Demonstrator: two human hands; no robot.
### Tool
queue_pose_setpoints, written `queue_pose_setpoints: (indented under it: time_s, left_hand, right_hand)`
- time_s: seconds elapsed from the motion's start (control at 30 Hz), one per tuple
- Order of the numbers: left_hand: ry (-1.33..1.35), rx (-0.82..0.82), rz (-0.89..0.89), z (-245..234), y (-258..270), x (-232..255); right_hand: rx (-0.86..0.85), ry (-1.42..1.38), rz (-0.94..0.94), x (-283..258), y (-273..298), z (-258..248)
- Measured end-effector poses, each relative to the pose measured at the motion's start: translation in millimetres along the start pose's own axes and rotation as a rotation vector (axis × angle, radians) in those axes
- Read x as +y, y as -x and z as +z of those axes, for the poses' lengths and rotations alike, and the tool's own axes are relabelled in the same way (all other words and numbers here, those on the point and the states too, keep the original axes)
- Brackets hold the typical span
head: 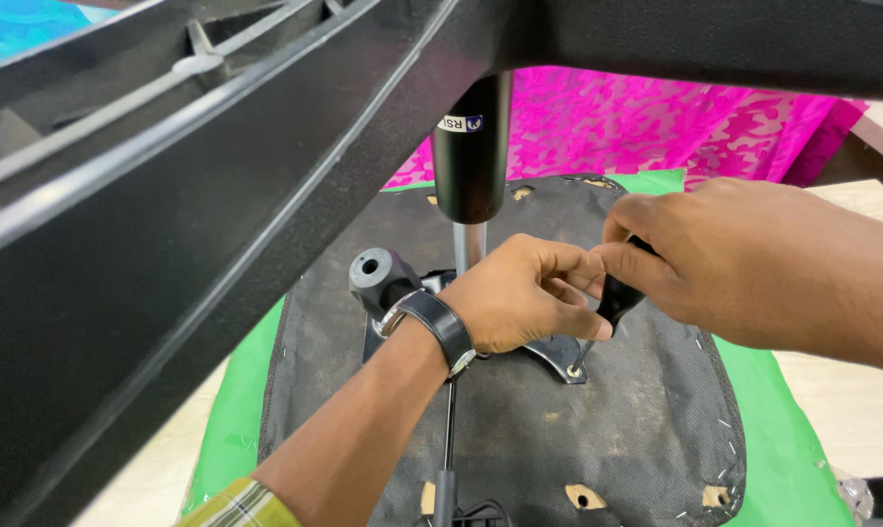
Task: The person uses a screwdriver to tighten screws into the underside of an office chair base, securing the mounting plate to the seat. The person works methodically around the base, tightening each screw in turn.
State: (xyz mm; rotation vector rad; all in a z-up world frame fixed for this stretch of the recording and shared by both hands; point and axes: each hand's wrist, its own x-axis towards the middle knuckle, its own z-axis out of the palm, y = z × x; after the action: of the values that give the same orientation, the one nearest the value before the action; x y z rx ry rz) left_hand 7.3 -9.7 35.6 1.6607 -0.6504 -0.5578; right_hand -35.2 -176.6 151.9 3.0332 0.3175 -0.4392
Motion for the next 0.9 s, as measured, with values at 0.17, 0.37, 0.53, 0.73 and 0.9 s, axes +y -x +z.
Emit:
queue_pose_setpoints:
  time_s: [0.17,0.37,0.53,0.73,0.9]
  left_hand:
    - [-0.035,-0.061,-0.019,-3.3,-4.6,5.8]
    - [-0.072,-0.076,-0.054,-6.2,-9.3,8.3]
    - [-0.113,-0.067,-0.063,-10.2,-13.0,9.0]
    - [-0.219,0.017,-0.1,-6.9,-9.2,16.8]
    - [-0.306,0.145,-0.059,-7.3,-6.3,19.4]
  right_hand:
    - [-0.065,0.076,0.052,1.2,-3.5,-7.8]
    - [-0.083,0.081,0.084,-1.1,-8.2,-12.3]
    - [-0.11,0.081,0.105,-6.3,-9.0,-17.5]
    - [-0.13,0.097,0.113,-6.7,-9.0,-14.9]
    - [-0.024,0.012,-0.076,1.1,-16.1,-1.1]
